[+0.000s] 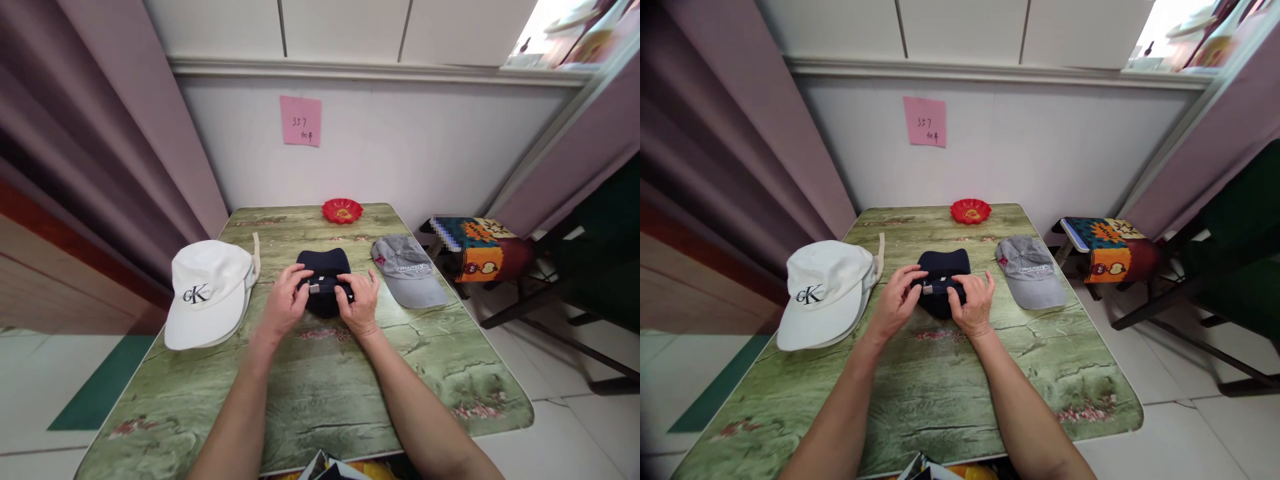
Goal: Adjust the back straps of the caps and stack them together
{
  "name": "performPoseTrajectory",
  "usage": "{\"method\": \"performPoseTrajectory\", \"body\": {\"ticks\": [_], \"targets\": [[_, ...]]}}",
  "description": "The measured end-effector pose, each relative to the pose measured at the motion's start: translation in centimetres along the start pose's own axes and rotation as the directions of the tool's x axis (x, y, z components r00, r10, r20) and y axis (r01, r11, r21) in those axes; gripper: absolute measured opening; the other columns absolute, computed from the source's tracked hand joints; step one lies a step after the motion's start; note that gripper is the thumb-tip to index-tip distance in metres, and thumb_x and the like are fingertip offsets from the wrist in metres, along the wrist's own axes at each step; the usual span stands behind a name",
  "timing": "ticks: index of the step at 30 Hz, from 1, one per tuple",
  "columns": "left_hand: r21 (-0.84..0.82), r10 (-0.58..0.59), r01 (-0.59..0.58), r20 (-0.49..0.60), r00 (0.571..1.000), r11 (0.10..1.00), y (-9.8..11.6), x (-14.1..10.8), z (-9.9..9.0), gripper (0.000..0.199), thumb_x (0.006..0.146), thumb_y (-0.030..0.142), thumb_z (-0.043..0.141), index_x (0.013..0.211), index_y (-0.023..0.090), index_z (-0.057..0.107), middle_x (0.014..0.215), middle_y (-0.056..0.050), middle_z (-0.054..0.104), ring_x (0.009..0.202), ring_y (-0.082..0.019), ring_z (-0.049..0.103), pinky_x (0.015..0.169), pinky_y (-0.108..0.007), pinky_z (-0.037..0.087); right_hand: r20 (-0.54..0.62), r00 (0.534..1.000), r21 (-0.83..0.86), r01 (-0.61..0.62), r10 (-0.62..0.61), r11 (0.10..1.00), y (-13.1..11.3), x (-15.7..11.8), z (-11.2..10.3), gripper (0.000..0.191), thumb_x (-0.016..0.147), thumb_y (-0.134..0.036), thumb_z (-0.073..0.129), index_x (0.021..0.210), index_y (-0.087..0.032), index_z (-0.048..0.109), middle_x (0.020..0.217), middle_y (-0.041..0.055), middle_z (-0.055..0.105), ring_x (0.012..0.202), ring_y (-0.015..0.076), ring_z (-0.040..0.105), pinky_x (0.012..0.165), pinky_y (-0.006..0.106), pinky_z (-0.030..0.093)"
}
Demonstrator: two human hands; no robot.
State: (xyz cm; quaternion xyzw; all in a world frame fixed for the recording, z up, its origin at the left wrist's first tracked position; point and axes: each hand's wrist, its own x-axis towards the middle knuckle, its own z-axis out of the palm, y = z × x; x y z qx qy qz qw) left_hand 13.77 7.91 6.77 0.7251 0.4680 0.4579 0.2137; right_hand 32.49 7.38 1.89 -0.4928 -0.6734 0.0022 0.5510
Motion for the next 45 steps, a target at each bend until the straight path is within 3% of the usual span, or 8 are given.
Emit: {"method": "performPoseTrajectory", "body": {"ticks": [6, 11, 18, 23, 30, 34, 45], "targets": [[0.011, -0.033, 0.031, 0.210, 0.977, 0.999, 0.1, 1.1, -0.8, 0.024, 0.078, 0.028, 0.067, 0.100, 0.019, 0.071, 0.116, -0.010, 0.063, 0.063, -0.012, 0.057, 0.058, -0.026, 0.049, 0.018, 1.000, 0.005, 0.003, -0.003, 1.000, -0.1, 0.3, -0.3, 0.013, 0.089, -0.029, 0.054, 0.097, -0.022, 0.062, 0.095, 0.0036, 0.071, 0.094, 0.0202, 0.064, 0.115, 0.049, 0.017], [0.151, 0.040, -0.068, 0.180, 0.983, 0.986, 0.2, 0.1, -0.3, 0.023, 0.079, 0.023, 0.068, 0.101, 0.020, 0.065, 0.112, -0.008, 0.063, 0.100, -0.021, 0.061, 0.081, -0.032, 0.052, 0.048, 0.999, 0.015, 0.002, -0.003, 1.000, -0.3, 0.5, -0.4, 0.009, 0.087, -0.031, 0.060, 0.083, -0.023, 0.062, 0.094, 0.0020, 0.071, 0.095, 0.0193, 0.064, 0.117, 0.049, 0.012], [0.316, 0.161, -0.206, 0.163, 0.973, 0.926, 0.5, -0.6, 0.2, 0.018, 0.085, 0.025, 0.065, 0.103, 0.022, 0.069, 0.120, -0.008, 0.064, 0.114, -0.024, 0.058, 0.100, -0.041, 0.044, 0.077, 0.997, 0.063, -0.020, 0.015, 0.998, -0.3, 0.6, -0.6, 0.013, 0.090, -0.029, 0.056, 0.079, -0.023, 0.060, 0.093, 0.0025, 0.072, 0.094, 0.0185, 0.064, 0.116, 0.048, 0.014], [0.245, 0.150, -0.207, 0.233, 0.961, 0.947, 0.8, -0.5, -0.2, 0.018, 0.085, 0.022, 0.064, 0.102, 0.021, 0.068, 0.117, -0.007, 0.067, 0.110, -0.022, 0.060, 0.098, -0.038, 0.044, 0.110, 0.994, 0.141, -0.006, -0.010, 0.990, -0.6, 0.6, -0.9, 0.014, 0.090, -0.029, 0.056, 0.079, -0.023, 0.059, 0.091, 0.0020, 0.071, 0.094, 0.0181, 0.065, 0.116, 0.046, 0.015], [0.185, 0.028, -0.076, 0.253, 0.967, 0.980, 1.2, -0.6, 0.0, 0.017, 0.082, 0.019, 0.063, 0.099, 0.020, 0.063, 0.095, -0.002, 0.068, 0.083, -0.016, 0.062, 0.078, -0.028, 0.046, 0.149, 0.989, 0.190, -0.022, -0.007, 0.982, -0.7, 0.7, -1.2, 0.016, 0.090, -0.034, 0.056, 0.079, -0.023, 0.061, 0.090, 0.0024, 0.072, 0.093, 0.0191, 0.065, 0.116, 0.046, 0.016], [0.177, 0.048, -0.088, 0.221, 0.974, 0.980, 1.2, -0.6, 0.0, 0.016, 0.080, 0.020, 0.066, 0.096, 0.019, 0.063, 0.094, -0.003, 0.066, 0.086, -0.017, 0.061, 0.080, -0.028, 0.046, 0.195, 0.981, 0.176, -0.013, -0.022, 0.984, -0.8, 0.7, -1.3, 0.015, 0.086, -0.039, 0.063, 0.087, -0.024, 0.066, 0.093, 0.0019, 0.072, 0.096, 0.0198, 0.064, 0.116, 0.047, 0.014], [0.129, 0.036, -0.071, 0.255, 0.966, 0.989, 0.9, -0.9, 0.5, 0.014, 0.081, 0.023, 0.065, 0.094, 0.020, 0.063, 0.093, -0.002, 0.066, 0.087, -0.017, 0.060, 0.081, -0.029, 0.045, 0.269, 0.963, 0.209, -0.061, 0.003, 0.976, -0.3, 0.4, -0.6, 0.015, 0.086, -0.035, 0.063, 0.075, -0.025, 0.066, 0.089, -0.0004, 0.072, 0.095, 0.0188, 0.064, 0.116, 0.046, 0.015]]}}
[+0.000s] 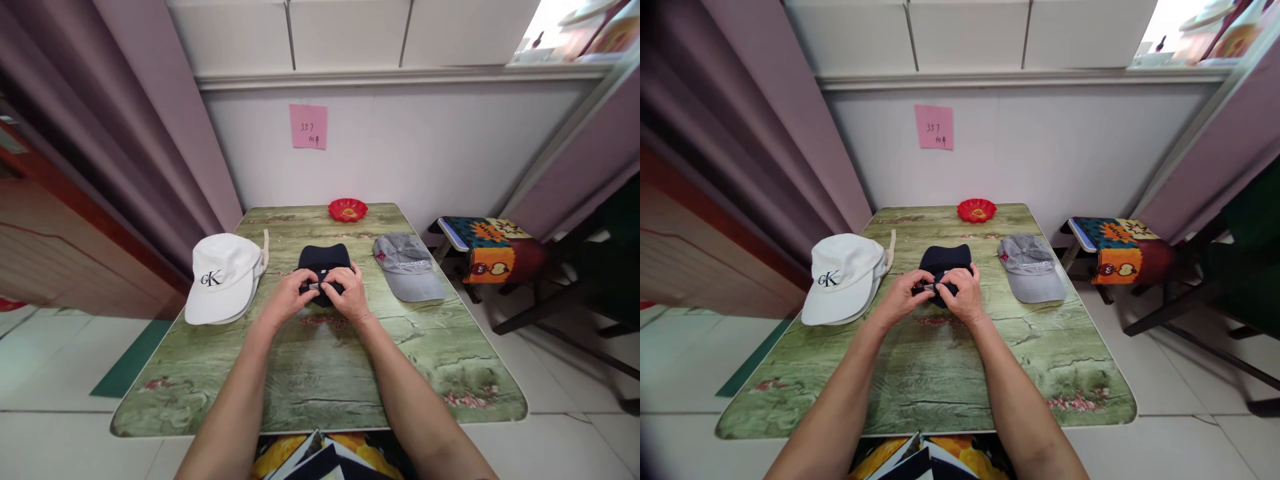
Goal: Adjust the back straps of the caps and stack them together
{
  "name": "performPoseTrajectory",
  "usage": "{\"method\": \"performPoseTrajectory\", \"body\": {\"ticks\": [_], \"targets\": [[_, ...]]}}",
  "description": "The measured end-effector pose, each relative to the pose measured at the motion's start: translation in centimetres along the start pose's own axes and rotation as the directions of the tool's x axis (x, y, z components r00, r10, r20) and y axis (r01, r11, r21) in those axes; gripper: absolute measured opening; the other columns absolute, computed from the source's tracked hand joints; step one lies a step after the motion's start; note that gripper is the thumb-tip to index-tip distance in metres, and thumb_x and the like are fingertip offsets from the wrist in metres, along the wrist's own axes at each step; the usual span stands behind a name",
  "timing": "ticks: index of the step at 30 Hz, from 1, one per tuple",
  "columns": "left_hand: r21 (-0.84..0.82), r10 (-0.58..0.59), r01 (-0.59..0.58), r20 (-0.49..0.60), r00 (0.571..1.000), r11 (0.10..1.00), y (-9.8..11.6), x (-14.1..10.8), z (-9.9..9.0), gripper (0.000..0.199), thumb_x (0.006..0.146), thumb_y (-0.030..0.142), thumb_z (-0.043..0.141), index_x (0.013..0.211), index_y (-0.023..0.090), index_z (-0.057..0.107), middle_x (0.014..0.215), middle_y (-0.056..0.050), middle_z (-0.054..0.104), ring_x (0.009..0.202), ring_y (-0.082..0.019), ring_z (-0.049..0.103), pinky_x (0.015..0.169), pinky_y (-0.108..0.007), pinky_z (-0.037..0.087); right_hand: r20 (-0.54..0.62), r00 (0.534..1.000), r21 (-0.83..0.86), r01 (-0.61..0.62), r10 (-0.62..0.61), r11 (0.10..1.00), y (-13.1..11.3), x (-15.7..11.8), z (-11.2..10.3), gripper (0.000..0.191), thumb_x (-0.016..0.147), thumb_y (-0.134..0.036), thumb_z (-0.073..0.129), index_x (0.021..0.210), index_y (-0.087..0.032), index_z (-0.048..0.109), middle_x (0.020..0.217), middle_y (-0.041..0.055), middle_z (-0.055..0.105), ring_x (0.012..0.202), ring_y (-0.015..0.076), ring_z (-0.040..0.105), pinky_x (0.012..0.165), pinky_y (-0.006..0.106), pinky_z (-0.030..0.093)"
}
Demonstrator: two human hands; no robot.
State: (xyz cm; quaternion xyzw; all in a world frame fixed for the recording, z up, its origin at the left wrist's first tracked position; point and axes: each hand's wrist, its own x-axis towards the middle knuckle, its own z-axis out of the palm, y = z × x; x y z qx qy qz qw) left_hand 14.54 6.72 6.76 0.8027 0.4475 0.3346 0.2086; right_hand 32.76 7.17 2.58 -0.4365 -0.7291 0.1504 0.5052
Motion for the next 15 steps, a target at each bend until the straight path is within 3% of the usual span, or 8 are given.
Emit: {"method": "performPoseTrajectory", "body": {"ticks": [4, 9, 12, 15], "targets": [[-0.203, -0.124, 0.138, 0.079, 0.989, 0.969, -0.7, 0.3, 0.1, 0.016, 0.078, 0.028, 0.067, 0.090, 0.019, 0.059, 0.083, 0.002, 0.061, 0.076, -0.013, 0.057, 0.070, -0.024, 0.045, 0.020, 1.000, -0.009, 0.000, 0.000, 1.000, 0.2, 0.1, -0.4, 0.014, 0.087, -0.039, 0.063, 0.085, -0.026, 0.069, 0.094, 0.0004, 0.073, 0.100, 0.0196, 0.063, 0.116, 0.045, 0.013], [-0.472, -0.223, 0.309, 0.231, 0.947, 0.825, -0.9, 1.1, -1.1, 0.031, 0.077, 0.035, 0.070, 0.099, 0.016, 0.058, 0.078, 0.001, 0.059, 0.067, -0.012, 0.056, 0.061, -0.023, 0.046, -0.005, 0.999, 0.006, -0.033, 0.033, 0.999, 1.0, 0.5, -1.9, 0.023, 0.090, -0.042, 0.056, 0.099, -0.025, 0.068, 0.104, 0.0034, 0.072, 0.103, 0.0209, 0.063, 0.116, 0.046, 0.014], [-0.513, -0.221, 0.343, 0.284, 0.933, 0.787, -0.6, 1.6, -2.1, 0.034, 0.077, 0.038, 0.071, 0.100, 0.015, 0.061, 0.079, -0.001, 0.061, 0.066, -0.012, 0.057, 0.064, -0.025, 0.048, -0.013, 0.999, 0.050, -0.048, 0.048, 0.998, 1.8, 0.7, -2.8, 0.023, 0.091, -0.041, 0.053, 0.093, -0.025, 0.069, 0.103, 0.0031, 0.072, 0.108, 0.0221, 0.062, 0.115, 0.047, 0.015], [-0.482, -0.244, 0.361, 0.289, 0.926, 0.798, -0.5, 2.0, -2.9, 0.037, 0.077, 0.041, 0.072, 0.101, 0.014, 0.065, 0.077, -0.002, 0.063, 0.063, -0.011, 0.056, 0.062, -0.025, 0.048, 0.077, 0.996, 0.091, -0.046, 0.039, 0.995, 2.4, 0.8, -3.2, 0.022, 0.086, -0.045, 0.061, 0.088, -0.025, 0.070, 0.101, 0.0028, 0.073, 0.113, 0.0245, 0.061, 0.115, 0.049, 0.013]]}}
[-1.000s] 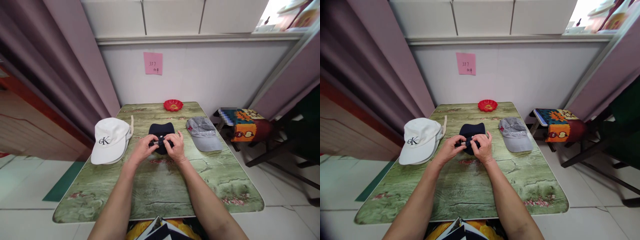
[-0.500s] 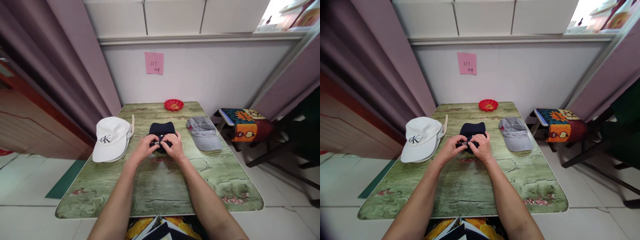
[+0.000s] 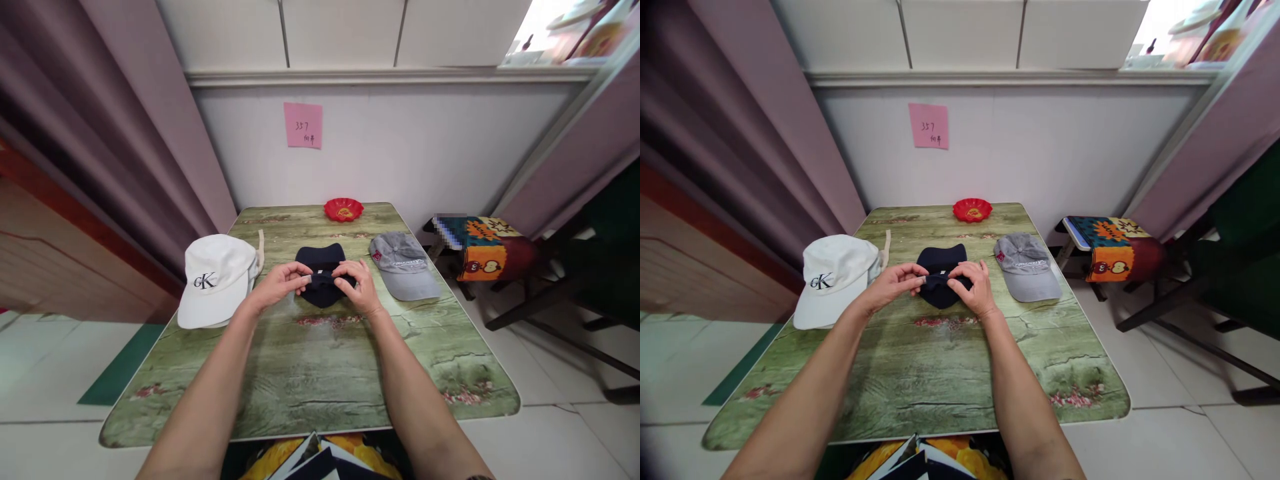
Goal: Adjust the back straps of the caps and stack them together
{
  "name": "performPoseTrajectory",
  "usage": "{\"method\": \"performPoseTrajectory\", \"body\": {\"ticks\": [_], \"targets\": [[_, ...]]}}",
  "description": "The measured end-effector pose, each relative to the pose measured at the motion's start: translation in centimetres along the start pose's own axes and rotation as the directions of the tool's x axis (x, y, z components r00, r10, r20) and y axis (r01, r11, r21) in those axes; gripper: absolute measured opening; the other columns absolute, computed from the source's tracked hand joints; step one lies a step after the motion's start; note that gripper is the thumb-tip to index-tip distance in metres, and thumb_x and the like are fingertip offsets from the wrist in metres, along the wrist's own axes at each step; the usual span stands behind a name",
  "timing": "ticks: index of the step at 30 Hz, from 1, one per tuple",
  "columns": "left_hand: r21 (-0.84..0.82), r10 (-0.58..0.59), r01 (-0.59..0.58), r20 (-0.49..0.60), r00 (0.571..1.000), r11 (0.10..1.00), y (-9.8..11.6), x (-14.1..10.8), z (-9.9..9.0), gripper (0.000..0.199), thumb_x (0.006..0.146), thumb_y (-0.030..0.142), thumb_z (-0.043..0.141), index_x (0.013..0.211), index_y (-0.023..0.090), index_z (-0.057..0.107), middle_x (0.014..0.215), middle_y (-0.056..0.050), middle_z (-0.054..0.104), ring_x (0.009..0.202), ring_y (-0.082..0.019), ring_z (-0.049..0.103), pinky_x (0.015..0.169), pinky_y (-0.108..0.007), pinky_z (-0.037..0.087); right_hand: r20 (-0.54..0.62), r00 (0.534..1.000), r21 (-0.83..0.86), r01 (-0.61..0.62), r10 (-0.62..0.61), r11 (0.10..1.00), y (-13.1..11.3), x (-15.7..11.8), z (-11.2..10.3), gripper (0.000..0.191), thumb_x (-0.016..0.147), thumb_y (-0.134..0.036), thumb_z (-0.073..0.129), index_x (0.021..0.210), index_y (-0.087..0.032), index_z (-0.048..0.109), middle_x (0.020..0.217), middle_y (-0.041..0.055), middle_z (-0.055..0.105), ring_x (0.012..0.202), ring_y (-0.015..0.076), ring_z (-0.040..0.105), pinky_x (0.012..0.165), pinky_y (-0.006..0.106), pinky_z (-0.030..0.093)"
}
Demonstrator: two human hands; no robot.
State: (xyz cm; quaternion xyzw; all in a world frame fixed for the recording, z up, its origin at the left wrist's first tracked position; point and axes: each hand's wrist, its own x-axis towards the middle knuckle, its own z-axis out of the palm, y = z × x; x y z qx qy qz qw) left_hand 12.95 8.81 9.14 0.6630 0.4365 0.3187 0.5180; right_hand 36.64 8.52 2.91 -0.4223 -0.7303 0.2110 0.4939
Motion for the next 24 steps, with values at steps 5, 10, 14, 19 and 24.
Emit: {"method": "performPoseTrajectory", "body": {"ticks": [5, 10, 14, 19, 24], "targets": [[0.062, -0.018, 0.021, -0.050, 0.999, 0.998, 0.3, -0.4, -1.3, 0.036, 0.081, 0.043, 0.068, 0.103, 0.015, 0.067, 0.059, 0.003, 0.054, 0.050, -0.008, 0.046, 0.047, -0.019, 0.035, 0.096, 0.995, 0.029, -0.017, 0.014, 0.999, 0.0, 0.1, 0.3, 0.026, 0.076, -0.048, 0.073, 0.084, -0.023, 0.071, 0.097, 0.0038, 0.074, 0.100, 0.0239, 0.066, 0.114, 0.051, 0.016], [0.007, -0.062, 0.062, 0.001, 0.998, 0.998, 0.9, -1.4, -2.1, 0.031, 0.084, 0.043, 0.066, 0.100, 0.016, 0.063, 0.053, 0.005, 0.050, 0.045, -0.008, 0.044, 0.042, -0.018, 0.033, 0.233, 0.970, 0.170, -0.107, 0.066, 0.980, -0.7, 0.5, 0.6, 0.028, 0.085, -0.045, 0.063, 0.077, -0.019, 0.066, 0.070, -0.0020, 0.064, 0.067, 0.0140, 0.057, 0.084, 0.032, 0.043], [-0.044, -0.088, 0.090, 0.041, 0.995, 0.995, 1.3, -2.1, -2.3, 0.030, 0.083, 0.042, 0.067, 0.098, 0.016, 0.062, 0.052, 0.005, 0.050, 0.044, -0.008, 0.045, 0.042, -0.017, 0.035, 0.327, 0.940, 0.201, -0.170, 0.098, 0.965, -1.1, 1.3, 0.5, 0.031, 0.087, -0.046, 0.058, 0.076, -0.017, 0.062, 0.066, -0.0035, 0.053, 0.062, 0.0113, 0.046, 0.059, 0.023, 0.035], [-0.117, -0.136, 0.136, 0.004, 0.991, 0.984, 0.8, -2.9, -2.3, 0.032, 0.081, 0.042, 0.069, 0.100, 0.016, 0.061, 0.053, 0.005, 0.052, 0.043, -0.007, 0.048, 0.039, -0.016, 0.036, 0.509, 0.852, 0.197, -0.253, 0.121, 0.947, -1.5, 1.7, 0.0, 0.035, 0.086, -0.050, 0.058, 0.080, -0.017, 0.066, 0.066, -0.0039, 0.055, 0.061, 0.0107, 0.047, 0.058, 0.022, 0.035], [-0.113, -0.160, 0.161, 0.017, 0.987, 0.980, -0.3, -3.5, -1.9, 0.038, 0.080, 0.044, 0.070, 0.104, 0.017, 0.062, 0.063, 0.002, 0.060, 0.049, -0.010, 0.058, 0.044, -0.019, 0.047, 0.758, 0.645, 0.243, -0.414, 0.095, 0.877, -2.2, 1.4, -0.4, 0.039, 0.065, -0.045, 0.081, 0.093, -0.019, 0.074, 0.088, -0.0009, 0.071, 0.079, 0.0158, 0.062, 0.078, 0.026, 0.047]]}}
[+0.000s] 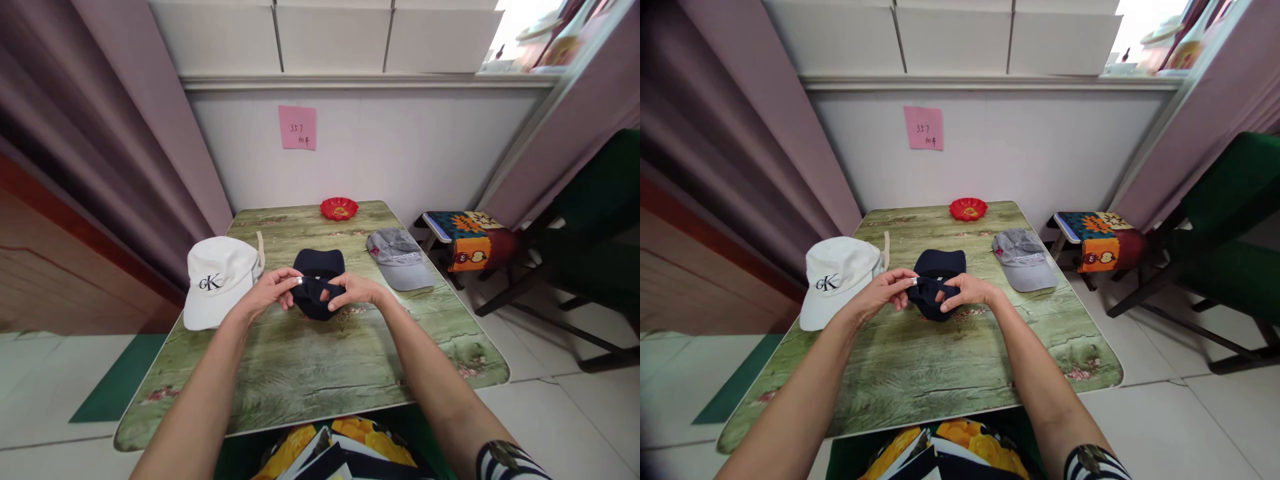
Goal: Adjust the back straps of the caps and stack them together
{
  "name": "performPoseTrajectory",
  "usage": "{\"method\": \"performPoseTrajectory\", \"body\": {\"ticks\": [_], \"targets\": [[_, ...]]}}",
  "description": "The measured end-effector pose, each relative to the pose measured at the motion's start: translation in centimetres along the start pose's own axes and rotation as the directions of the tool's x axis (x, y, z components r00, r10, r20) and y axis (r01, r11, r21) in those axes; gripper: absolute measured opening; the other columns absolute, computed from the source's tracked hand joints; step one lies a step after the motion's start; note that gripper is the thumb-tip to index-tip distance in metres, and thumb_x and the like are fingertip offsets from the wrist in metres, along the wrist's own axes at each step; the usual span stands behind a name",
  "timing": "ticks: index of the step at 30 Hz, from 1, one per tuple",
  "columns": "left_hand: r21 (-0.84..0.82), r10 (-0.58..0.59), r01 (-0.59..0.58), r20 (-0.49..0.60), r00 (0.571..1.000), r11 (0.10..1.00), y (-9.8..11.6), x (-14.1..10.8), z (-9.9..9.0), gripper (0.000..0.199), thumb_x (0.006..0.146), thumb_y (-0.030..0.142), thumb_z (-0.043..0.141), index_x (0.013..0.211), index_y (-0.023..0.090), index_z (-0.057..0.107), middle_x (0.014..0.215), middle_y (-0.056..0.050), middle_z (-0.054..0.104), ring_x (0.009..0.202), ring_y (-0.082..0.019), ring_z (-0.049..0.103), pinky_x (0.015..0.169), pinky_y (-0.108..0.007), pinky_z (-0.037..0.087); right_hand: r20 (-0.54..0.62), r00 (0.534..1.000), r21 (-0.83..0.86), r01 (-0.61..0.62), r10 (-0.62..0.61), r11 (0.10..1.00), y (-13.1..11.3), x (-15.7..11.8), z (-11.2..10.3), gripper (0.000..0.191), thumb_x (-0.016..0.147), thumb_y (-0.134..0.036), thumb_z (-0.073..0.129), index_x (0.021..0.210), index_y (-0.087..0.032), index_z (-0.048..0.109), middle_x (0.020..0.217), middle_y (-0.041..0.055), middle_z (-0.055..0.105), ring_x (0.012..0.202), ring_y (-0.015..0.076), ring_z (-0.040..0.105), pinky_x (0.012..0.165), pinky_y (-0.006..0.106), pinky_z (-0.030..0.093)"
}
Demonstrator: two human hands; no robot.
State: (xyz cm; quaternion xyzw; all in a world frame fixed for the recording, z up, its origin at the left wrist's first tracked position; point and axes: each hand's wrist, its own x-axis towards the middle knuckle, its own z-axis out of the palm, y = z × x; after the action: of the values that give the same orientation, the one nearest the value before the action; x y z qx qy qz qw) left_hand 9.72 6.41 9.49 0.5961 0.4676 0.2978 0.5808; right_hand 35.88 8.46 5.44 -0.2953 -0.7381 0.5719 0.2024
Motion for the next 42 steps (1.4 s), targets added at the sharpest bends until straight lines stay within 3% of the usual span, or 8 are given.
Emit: {"method": "performPoseTrajectory", "body": {"ticks": [5, 8, 13, 17, 22, 28, 42], "targets": [[-0.009, 0.001, 0.000, 0.015, 1.000, 1.000, 0.0, 0.0, 0.0, 0.033, 0.081, 0.042, 0.069, 0.101, 0.015, 0.063, 0.050, 0.005, 0.054, 0.041, -0.008, 0.051, 0.040, -0.016, 0.038, 0.064, 0.996, -0.074, -0.062, 0.067, 0.995, -0.5, 0.5, -0.5, 0.032, 0.060, -0.041, 0.084, 0.078, -0.017, 0.072, 0.068, -0.0046, 0.066, 0.063, 0.0116, 0.058, 0.064, 0.022, 0.045], [-0.046, 0.000, 0.003, 0.056, 0.998, 0.999, 0.3, -0.3, 0.1, 0.034, 0.081, 0.040, 0.070, 0.103, 0.015, 0.061, 0.054, 0.004, 0.056, 0.044, -0.008, 0.052, 0.043, -0.017, 0.040, 0.058, 0.993, -0.115, -0.093, 0.100, 0.989, -1.0, 0.6, -1.1, 0.032, 0.062, -0.040, 0.083, 0.082, -0.017, 0.073, 0.065, -0.0057, 0.064, 0.059, 0.0101, 0.055, 0.059, 0.021, 0.042], [-0.121, 0.023, -0.015, 0.068, 0.997, 0.993, 0.1, -1.0, 0.8, 0.035, 0.081, 0.040, 0.071, 0.101, 0.015, 0.058, 0.063, 0.001, 0.063, 0.054, -0.011, 0.060, 0.054, -0.022, 0.049, -0.173, 0.985, -0.148, -0.024, -0.002, 0.989, -2.4, 0.1, -0.2, 0.030, 0.074, -0.043, 0.074, 0.092, -0.018, 0.073, 0.076, -0.0016, 0.069, 0.065, 0.0121, 0.058, 0.058, 0.022, 0.042], [-0.146, 0.064, -0.055, 0.055, 0.996, 0.988, -0.3, -1.2, 1.6, 0.035, 0.080, 0.041, 0.071, 0.100, 0.015, 0.058, 0.062, 0.000, 0.063, 0.053, -0.010, 0.058, 0.055, -0.021, 0.047, -0.345, 0.933, -0.221, 0.028, -0.105, 0.975, -3.5, 0.2, 1.9, 0.024, 0.084, -0.040, 0.063, 0.090, -0.018, 0.074, 0.077, 0.0008, 0.071, 0.067, 0.0135, 0.060, 0.060, 0.024, 0.043], [-0.144, 0.089, -0.080, 0.058, 0.994, 0.986, -0.4, -1.4, 1.6, 0.034, 0.079, 0.040, 0.072, 0.099, 0.015, 0.060, 0.064, 0.001, 0.064, 0.054, -0.010, 0.058, 0.055, -0.021, 0.046, -0.456, 0.881, -0.237, 0.013, -0.124, 0.971, -3.6, 0.7, 3.5, 0.022, 0.084, -0.036, 0.062, 0.084, -0.019, 0.075, 0.072, 0.0008, 0.071, 0.065, 0.0146, 0.060, 0.063, 0.026, 0.044], [-0.118, 0.093, -0.085, 0.068, 0.993, 0.989, -0.5, -1.3, 1.4, 0.033, 0.080, 0.040, 0.071, 0.098, 0.015, 0.061, 0.063, 0.001, 0.064, 0.053, -0.011, 0.058, 0.056, -0.023, 0.047, -0.455, 0.879, -0.265, 0.017, -0.141, 0.964, -3.7, 0.9, 3.8, 0.022, 0.081, -0.039, 0.066, 0.088, -0.021, 0.077, 0.079, 0.0003, 0.074, 0.073, 0.0169, 0.063, 0.072, 0.028, 0.045], [-0.113, 0.099, -0.089, 0.083, 0.992, 0.990, -0.4, -1.3, 2.0, 0.033, 0.078, 0.038, 0.073, 0.096, 0.013, 0.061, 0.062, 0.000, 0.065, 0.053, -0.010, 0.058, 0.055, -0.021, 0.047, -0.470, 0.874, -0.306, -0.026, -0.127, 0.952, -3.7, 1.0, 4.4, 0.021, 0.082, -0.036, 0.063, 0.083, -0.019, 0.076, 0.074, -0.0003, 0.071, 0.066, 0.0135, 0.058, 0.065, 0.025, 0.041]]}}
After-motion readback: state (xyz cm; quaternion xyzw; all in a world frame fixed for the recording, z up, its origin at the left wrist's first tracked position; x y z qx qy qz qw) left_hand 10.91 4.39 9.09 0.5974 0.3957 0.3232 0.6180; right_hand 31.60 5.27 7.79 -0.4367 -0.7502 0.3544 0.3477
